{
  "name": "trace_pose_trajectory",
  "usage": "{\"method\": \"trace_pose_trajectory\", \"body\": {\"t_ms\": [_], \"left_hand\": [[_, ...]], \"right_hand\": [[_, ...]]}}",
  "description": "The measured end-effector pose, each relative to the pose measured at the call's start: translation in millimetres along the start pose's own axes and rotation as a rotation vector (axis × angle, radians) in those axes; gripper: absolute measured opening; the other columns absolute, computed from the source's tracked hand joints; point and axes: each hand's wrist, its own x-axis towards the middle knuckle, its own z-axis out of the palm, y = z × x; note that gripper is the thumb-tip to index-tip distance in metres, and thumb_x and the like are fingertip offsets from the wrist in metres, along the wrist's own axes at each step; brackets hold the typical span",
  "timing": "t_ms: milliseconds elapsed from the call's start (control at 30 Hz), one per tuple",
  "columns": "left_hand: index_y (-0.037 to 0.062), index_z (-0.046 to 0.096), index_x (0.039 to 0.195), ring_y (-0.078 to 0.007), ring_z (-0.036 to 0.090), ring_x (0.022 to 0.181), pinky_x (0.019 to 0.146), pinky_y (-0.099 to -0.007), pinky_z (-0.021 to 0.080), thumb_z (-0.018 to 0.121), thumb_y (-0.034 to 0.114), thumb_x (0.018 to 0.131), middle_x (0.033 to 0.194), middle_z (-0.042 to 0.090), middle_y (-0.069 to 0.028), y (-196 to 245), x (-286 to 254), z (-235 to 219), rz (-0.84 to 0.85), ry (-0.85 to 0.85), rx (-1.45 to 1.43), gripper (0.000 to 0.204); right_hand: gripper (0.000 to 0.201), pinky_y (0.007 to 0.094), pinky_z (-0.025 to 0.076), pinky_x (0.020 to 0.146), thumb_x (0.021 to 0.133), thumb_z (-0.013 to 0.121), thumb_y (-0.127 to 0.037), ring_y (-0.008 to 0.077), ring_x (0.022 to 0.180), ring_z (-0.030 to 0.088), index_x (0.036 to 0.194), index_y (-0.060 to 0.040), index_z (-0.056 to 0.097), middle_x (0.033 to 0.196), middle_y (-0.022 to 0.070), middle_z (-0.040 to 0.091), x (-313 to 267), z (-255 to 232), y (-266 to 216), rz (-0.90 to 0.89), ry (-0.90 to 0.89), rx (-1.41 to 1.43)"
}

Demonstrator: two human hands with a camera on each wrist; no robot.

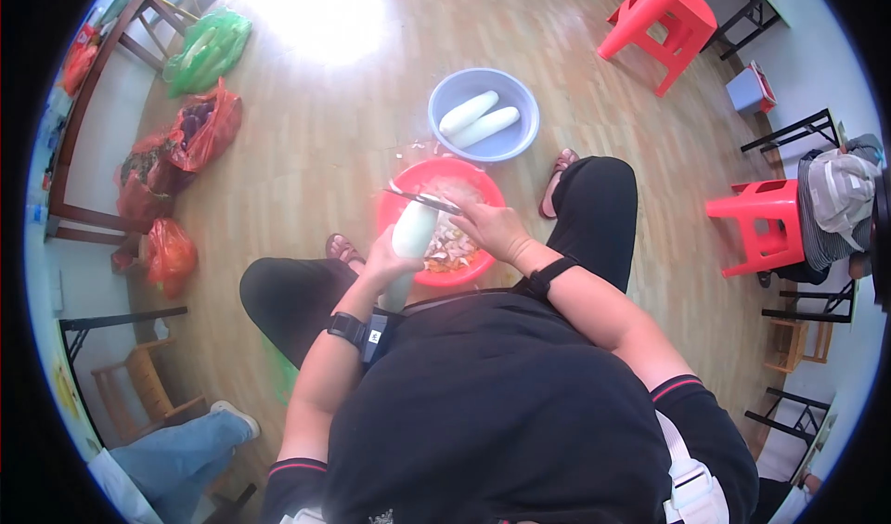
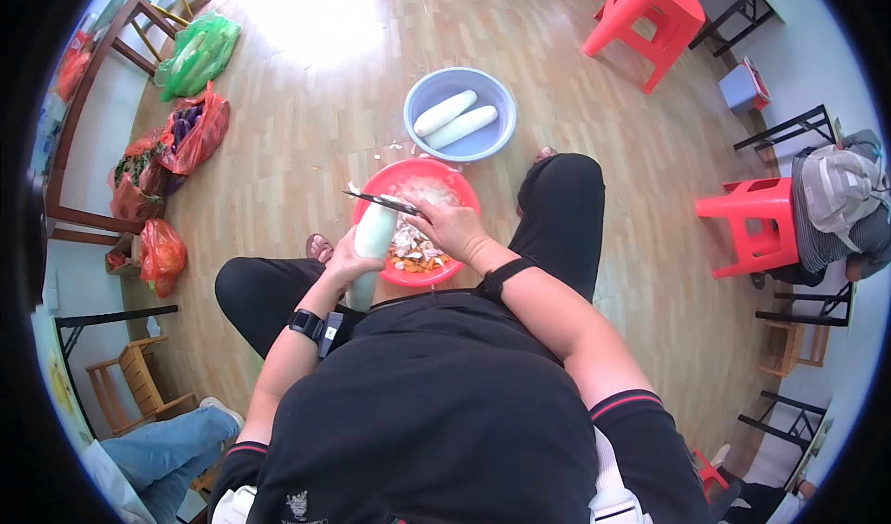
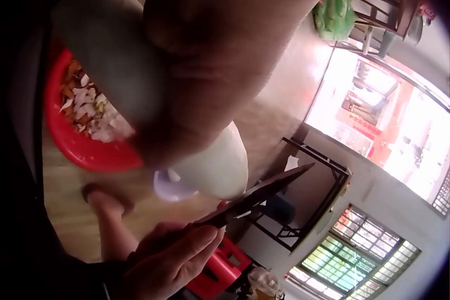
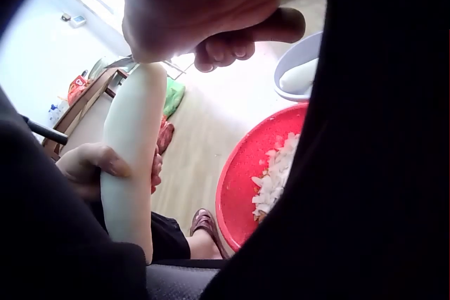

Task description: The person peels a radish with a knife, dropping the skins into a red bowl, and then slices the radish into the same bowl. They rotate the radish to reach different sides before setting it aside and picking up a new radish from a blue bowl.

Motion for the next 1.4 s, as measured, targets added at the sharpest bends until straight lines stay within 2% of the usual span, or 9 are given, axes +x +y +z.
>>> {"method": "trace_pose_trajectory", "body": {"t_ms": [233, 533, 600, 700, 833, 900, 1200, 1333, 1400], "left_hand": [[0.0005, 0.052, 0.121, -0.0176, 0.06, 0.095, 0.085, -0.0316, 0.049, 0.078, 0.008, 0.056, 0.104, 0.061, -0.0072, -6.7, -3.9, 1.3, 0.012, -0.032, 0.024, 0.07], [0.001, 0.052, 0.119, -0.0202, 0.061, 0.099, 0.086, -0.0338, 0.049, 0.079, 0.012, 0.057, 0.105, 0.061, -0.0105, -7.9, -3.4, -1.1, -0.053, -0.054, 0.167, 0.068], [0.0022, 0.052, 0.122, -0.0194, 0.061, 0.1, 0.088, -0.0339, 0.049, 0.08, 0.01, 0.056, 0.107, 0.062, -0.0097, -11.8, -4.1, -2.8, -0.054, -0.016, 0.041, 0.071], [0.0035, 0.051, 0.123, -0.0184, 0.061, 0.1, 0.089, -0.0341, 0.049, 0.08, 0.01, 0.057, 0.107, 0.062, -0.0082, -1.8, -7.1, -8.4, 0.013, -0.007, -0.15, 0.073], [0.0026, 0.049, 0.126, -0.0188, 0.06, 0.101, 0.09, -0.0335, 0.048, 0.077, 0.0, 0.057, 0.109, 0.061, -0.0067, 7.5, -10.1, -5.4, -0.014, 0.042, -0.201, 0.075], [0.0029, 0.049, 0.126, -0.0191, 0.06, 0.101, 0.09, -0.0335, 0.048, 0.077, 0.0, 0.057, 0.109, 0.061, -0.0069, 1.7, -4.1, -5.5, -0.016, 0.055, -0.084, 0.075], [0.0049, 0.051, 0.121, -0.0173, 0.06, 0.094, 0.085, -0.0336, 0.049, 0.078, 0.001, 0.057, 0.102, 0.059, -0.0044, 14.5, 6.3, 8.2, -0.009, 0.033, -0.114, 0.07], [0.0056, 0.051, 0.121, -0.0171, 0.06, 0.094, 0.085, -0.0338, 0.05, 0.078, 0.0, 0.057, 0.103, 0.059, -0.0043, 19.4, 9.9, 13.8, 0.011, 0.036, -0.046, 0.069], [0.0044, 0.051, 0.117, -0.0156, 0.061, 0.094, 0.082, -0.0324, 0.052, 0.081, 0.008, 0.059, 0.104, 0.061, -0.0056, 24.5, 7.9, 16.1, 0.048, 0.026, -0.085, 0.066]], "right_hand": [[0.044, 0.0459, 0.052, 0.056, 0.098, 0.046, -0.045, 0.0339, 0.062, 0.066, 0.137, -0.0266, 0.047, 0.07, 0.0151, 0.065, -11.0, 10.3, 12.2, 0.034, -0.079, 0.034], [0.043, 0.0495, 0.053, 0.064, 0.098, 0.043, -0.047, 0.0391, 0.073, 0.067, 0.134, -0.023, 0.048, 0.081, 0.0207, 0.067, -17.9, 9.1, 20.3, 0.127, -0.21, 0.098], [0.046, 0.0499, 0.053, 0.072, 0.098, 0.043, -0.049, 0.0393, 0.08, 0.067, 0.134, -0.0218, 0.047, 0.086, 0.0214, 0.068, -21.9, 13.4, 30.4, 0.267, -0.291, 0.062], [0.047, 0.0496, 0.052, 0.078, 0.098, 0.044, -0.049, 0.0398, 0.084, 0.066, 0.133, -0.0187, 0.049, 0.088, 0.0217, 0.068, -26.7, 4.4, 36.7, 0.31, -0.396, -0.003], [0.048, 0.0482, 0.051, 0.078, 0.098, 0.044, -0.049, 0.0394, 0.085, 0.066, 0.13, -0.0148, 0.053, 0.088, 0.0215, 0.069, -25.3, -1.9, 38.2, 0.3, -0.27, 0.144], [0.047, 0.0469, 0.051, 0.076, 0.098, 0.045, -0.048, 0.0382, 0.084, 0.067, 0.127, -0.0127, 0.056, 0.085, 0.0205, 0.068, -17.3, -11.9, 28.3, 0.336, -0.106, 0.355], [0.04, 0.04, 0.052, 0.074, 0.096, 0.053, -0.04, 0.0298, 0.082, 0.068, 0.123, -0.0111, 0.057, 0.087, 0.0101, 0.071, 4.2, -11.0, -14.6, 0.14, -0.137, 0.284], [0.038, 0.04, 0.054, 0.066, 0.094, 0.056, -0.037, 0.0286, 0.074, 0.068, 0.122, -0.0125, 0.057, 0.085, 0.0076, 0.071, 6.5, -5.7, -16.0, 0.046, 0.0, 0.22], [0.037, 0.0395, 0.054, 0.063, 0.093, 0.058, -0.036, 0.0279, 0.072, 0.068, 0.122, -0.013, 0.057, 0.084, 0.0065, 0.071, 6.8, -5.9, -16.9, 0.021, 0.05, 0.198]]}}
